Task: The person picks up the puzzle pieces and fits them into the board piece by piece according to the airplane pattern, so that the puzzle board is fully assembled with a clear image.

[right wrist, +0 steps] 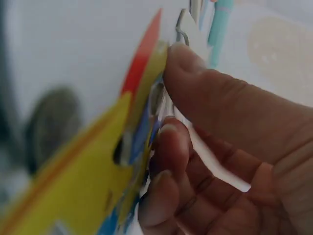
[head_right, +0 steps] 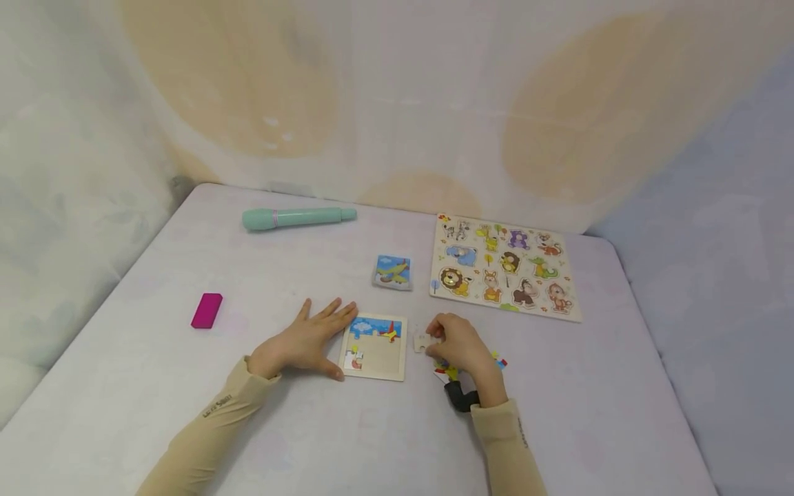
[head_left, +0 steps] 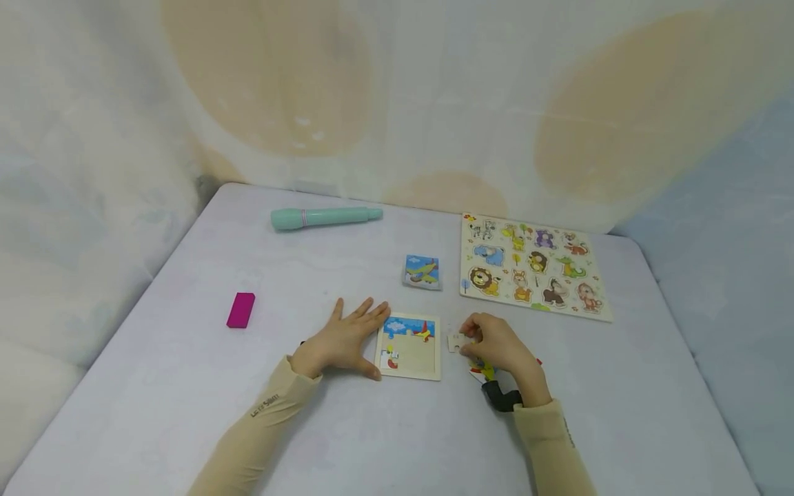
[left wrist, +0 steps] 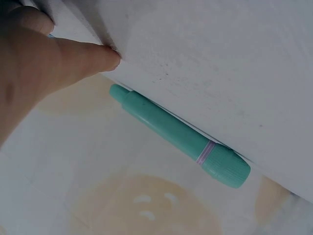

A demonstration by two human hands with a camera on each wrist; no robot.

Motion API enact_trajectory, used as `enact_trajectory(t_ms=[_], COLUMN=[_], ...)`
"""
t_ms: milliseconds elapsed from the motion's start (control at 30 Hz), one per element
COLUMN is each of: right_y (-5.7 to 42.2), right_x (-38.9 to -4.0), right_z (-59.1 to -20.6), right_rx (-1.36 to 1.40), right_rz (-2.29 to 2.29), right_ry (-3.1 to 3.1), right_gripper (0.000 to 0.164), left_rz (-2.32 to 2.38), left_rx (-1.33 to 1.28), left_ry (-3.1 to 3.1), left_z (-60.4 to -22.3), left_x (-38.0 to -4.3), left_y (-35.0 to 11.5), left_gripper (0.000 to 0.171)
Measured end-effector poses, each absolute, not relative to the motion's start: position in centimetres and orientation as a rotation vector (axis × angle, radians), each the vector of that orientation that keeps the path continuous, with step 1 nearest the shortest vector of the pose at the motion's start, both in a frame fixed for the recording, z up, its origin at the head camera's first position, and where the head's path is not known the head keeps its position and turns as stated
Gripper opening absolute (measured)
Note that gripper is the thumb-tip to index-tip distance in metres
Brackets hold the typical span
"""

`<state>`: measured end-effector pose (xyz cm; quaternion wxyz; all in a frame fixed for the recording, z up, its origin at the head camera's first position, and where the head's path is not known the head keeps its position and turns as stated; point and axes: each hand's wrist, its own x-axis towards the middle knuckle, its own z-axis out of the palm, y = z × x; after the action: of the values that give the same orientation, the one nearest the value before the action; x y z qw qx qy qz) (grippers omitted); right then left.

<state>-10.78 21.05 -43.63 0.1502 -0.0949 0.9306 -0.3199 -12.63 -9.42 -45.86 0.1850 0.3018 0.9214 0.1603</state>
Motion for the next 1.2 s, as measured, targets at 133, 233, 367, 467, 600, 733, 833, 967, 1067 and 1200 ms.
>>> enact_trajectory(t_ms=[133, 233, 367, 467, 600, 733, 833, 967, 1067, 1200], right_y=[21.1, 21.2, 20.5, 18.8, 15.9, 13.0, 11.3, 10.1, 9.8, 9.9], right_x=[-11.0, -11.0, -11.0, -11.1, -11.4, -11.5, -11.2, -10.8, -10.5, -10.4], right_z=[-43.7, -43.8, -43.9, -43.9, -43.8, -43.5, -43.2, -43.3, -43.3, -43.2], right_rx=[-0.277, -0.280, -0.345, -0.421, -0.487, -0.537, -0.547, -0.539, -0.526, -0.541], right_rz=[-0.991, -1.042, -1.125, -1.185, -1.198, -1.114, -1.015, -0.899, -0.846, -0.788], right_ry=[2.694, 2.697, 2.673, 2.646, 2.629, 2.711, 2.777, 2.805, 2.785, 2.745], right_gripper=[0.013, 0.014, 0.016, 0.015, 0.015, 0.018, 0.022, 0.022, 0.016, 0.007], left_rz=[0.459, 0.466, 0.468, 0.451, 0.458, 0.475, 0.484, 0.509, 0.508, 0.496], left_rx=[0.846, 0.843, 0.846, 0.840, 0.833, 0.826, 0.821, 0.827, 0.834, 0.846], left_ry=[2.590, 2.585, 2.585, 2.589, 2.591, 2.588, 2.584, 2.578, 2.580, 2.584], left_z=[-45.8, -45.8, -45.8, -45.7, -45.7, -45.7, -45.8, -45.8, -45.9, -46.0], left_x=[-12.5, -12.5, -12.5, -12.5, -12.5, -12.4, -12.3, -12.3, -12.4, -12.4], left_y=[-9.3, -9.2, -9.2, -9.4, -9.5, -9.6, -9.6, -9.5, -9.6, -9.5], left_gripper=[0.119, 0.119, 0.119, 0.120, 0.120, 0.119, 0.119, 0.118, 0.118, 0.119])
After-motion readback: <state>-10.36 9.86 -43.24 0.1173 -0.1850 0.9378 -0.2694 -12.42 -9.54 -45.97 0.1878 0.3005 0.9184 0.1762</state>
